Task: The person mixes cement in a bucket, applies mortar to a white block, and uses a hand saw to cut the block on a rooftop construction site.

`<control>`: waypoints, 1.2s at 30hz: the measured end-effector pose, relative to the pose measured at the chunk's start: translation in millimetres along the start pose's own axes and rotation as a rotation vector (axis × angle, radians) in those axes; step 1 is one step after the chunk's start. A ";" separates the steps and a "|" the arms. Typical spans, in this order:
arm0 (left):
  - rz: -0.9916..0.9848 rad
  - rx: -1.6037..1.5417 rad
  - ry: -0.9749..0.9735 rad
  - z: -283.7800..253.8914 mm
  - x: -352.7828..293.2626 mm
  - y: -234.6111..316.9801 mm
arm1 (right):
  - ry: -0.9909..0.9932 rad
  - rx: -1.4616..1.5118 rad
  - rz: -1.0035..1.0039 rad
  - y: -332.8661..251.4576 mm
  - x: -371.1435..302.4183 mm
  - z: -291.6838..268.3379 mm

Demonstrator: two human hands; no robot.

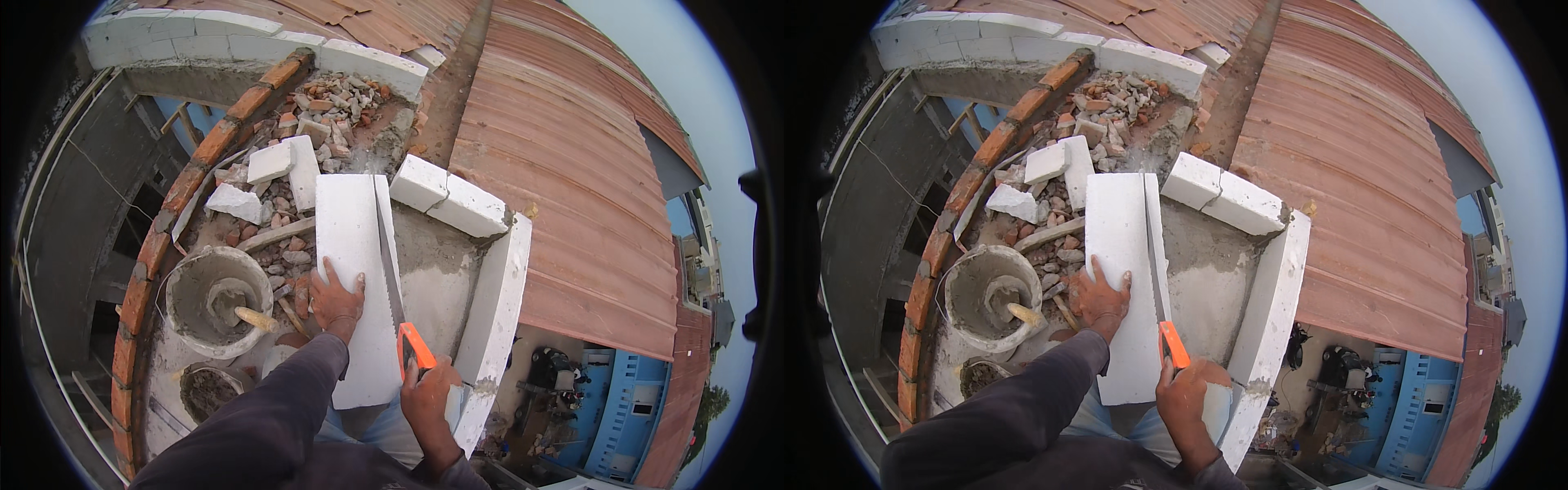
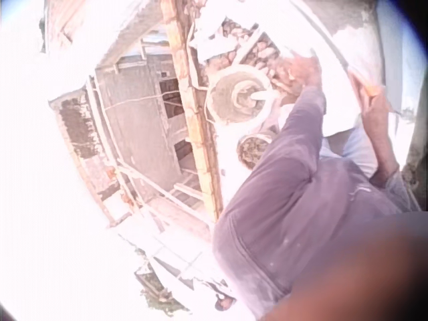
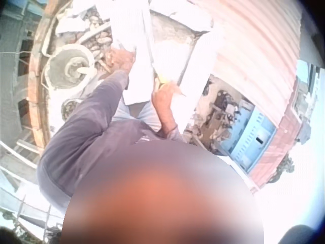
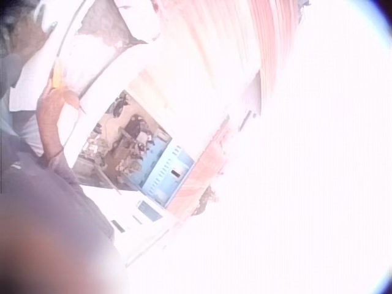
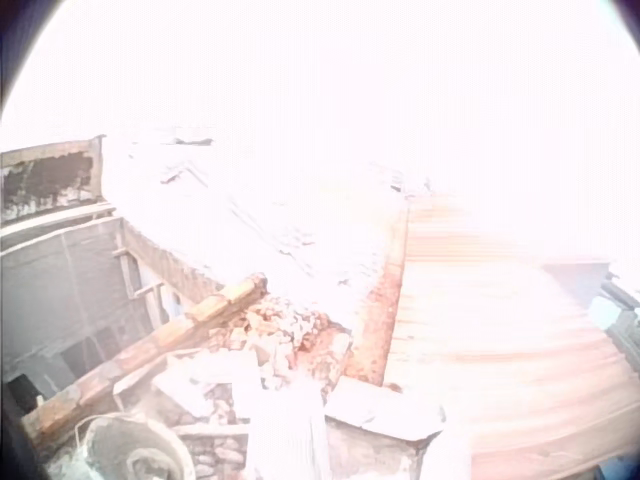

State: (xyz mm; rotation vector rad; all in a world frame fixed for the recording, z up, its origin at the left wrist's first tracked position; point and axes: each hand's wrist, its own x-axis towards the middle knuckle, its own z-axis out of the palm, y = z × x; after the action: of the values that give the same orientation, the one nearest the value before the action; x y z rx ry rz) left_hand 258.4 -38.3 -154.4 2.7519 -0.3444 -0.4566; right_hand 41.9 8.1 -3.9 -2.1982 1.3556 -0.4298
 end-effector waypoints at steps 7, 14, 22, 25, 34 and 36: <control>0.043 -0.020 0.113 15.7 -16.3 -10.3 | -0.013 -0.003 0.002 14.9 -43.6 -33.8; 0.469 0.261 0.077 28.6 14.9 -8.1 | 0.019 0.090 0.005 27.7 -14.6 -11.9; 0.489 0.231 0.184 23.8 4.8 -4.1 | -0.051 0.096 0.030 50.0 -40.1 -14.7; 0.509 0.243 0.194 23.6 9.7 -3.0 | -0.111 0.086 0.148 46.0 -43.3 -19.4; 0.506 0.190 0.078 9.4 2.7 -2.4 | -0.020 0.144 -0.023 7.0 103.4 47.2; 0.552 0.188 0.161 11.8 3.8 -4.4 | -0.046 0.112 -0.006 6.5 51.7 17.8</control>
State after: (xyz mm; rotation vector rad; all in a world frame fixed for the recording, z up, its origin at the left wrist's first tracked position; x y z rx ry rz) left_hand 258.5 -38.7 -167.5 2.6785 -1.1083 -0.0599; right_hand 69.6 -35.8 -22.3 -2.1081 1.2700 -0.4436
